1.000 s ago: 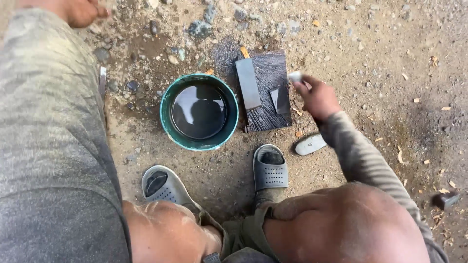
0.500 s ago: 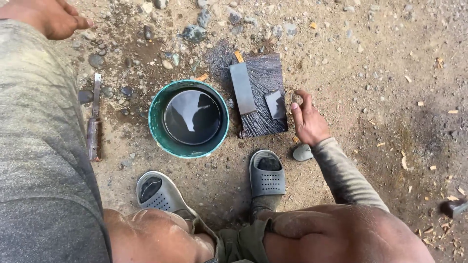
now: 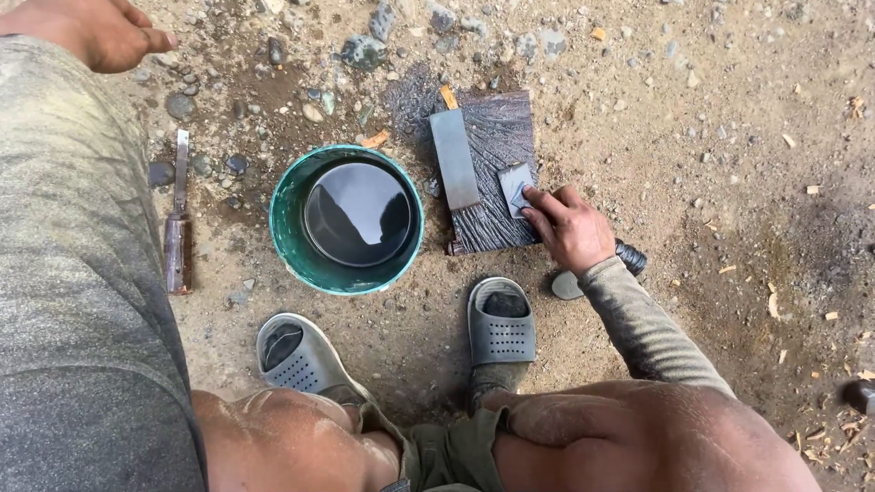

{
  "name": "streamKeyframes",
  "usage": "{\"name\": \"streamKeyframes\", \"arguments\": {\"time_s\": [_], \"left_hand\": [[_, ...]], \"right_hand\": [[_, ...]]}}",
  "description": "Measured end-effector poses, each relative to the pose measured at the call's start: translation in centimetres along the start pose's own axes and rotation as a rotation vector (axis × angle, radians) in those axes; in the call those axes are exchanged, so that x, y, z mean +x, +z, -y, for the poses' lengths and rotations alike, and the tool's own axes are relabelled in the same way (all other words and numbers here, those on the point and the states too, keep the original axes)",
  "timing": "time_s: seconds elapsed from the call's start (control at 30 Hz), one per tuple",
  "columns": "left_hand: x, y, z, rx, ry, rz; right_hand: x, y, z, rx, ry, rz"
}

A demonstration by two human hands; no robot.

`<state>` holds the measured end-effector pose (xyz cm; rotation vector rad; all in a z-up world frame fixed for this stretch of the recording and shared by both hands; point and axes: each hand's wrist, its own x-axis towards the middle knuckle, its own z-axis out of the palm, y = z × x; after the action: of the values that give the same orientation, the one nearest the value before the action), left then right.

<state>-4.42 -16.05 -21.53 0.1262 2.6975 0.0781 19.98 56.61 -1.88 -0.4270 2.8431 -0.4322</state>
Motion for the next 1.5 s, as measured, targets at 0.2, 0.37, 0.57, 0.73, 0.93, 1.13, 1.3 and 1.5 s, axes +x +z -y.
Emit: {"name": "streamKeyframes", "arguments": {"time_s": [0.2,0.37,0.57,0.73,0.93,1.13,1.3,1.5], "left_hand": [[-8.4,-9.0,-9.2,0.084,-0.185,0.132],[-9.1,-9.0,-9.4,0.024,-0.206,0.122],[-12.1,-12.9,-13.5,-0.014,-0.247,0.116],[-8.9,-9.0,-9.3,0.016,-0.202,0.118],[-9.4,-8.8,-8.8,0.029,-0.161,0.087],[-11.4,-13.4,-11.5,0.007,-0.260,0.123],[-9.4,-8.3,-7.5,0.127,-0.237,0.140],[-9.7,-11.0,-9.2,0.085,-0.168,0.051]], "right_hand": [[-0.2,0.4,-0.3,-0.013,-0.077,-0.062],[1.9,-0.3,0.1,0.061,-0.008,-0.099],[0.3,0.2,-0.6,-0.013,0.011,0.017],[1.7,0.0,-0.2,0.058,0.005,-0.084],[1.4,0.1,-0.4,0.059,0.037,-0.021],[1.6,-0.4,0.1,0.064,-0.015,-0.103],[1.7,-0.4,0.6,-0.010,0.134,0.124],[1.1,0.0,0.8,0.035,0.061,-0.077]]}}
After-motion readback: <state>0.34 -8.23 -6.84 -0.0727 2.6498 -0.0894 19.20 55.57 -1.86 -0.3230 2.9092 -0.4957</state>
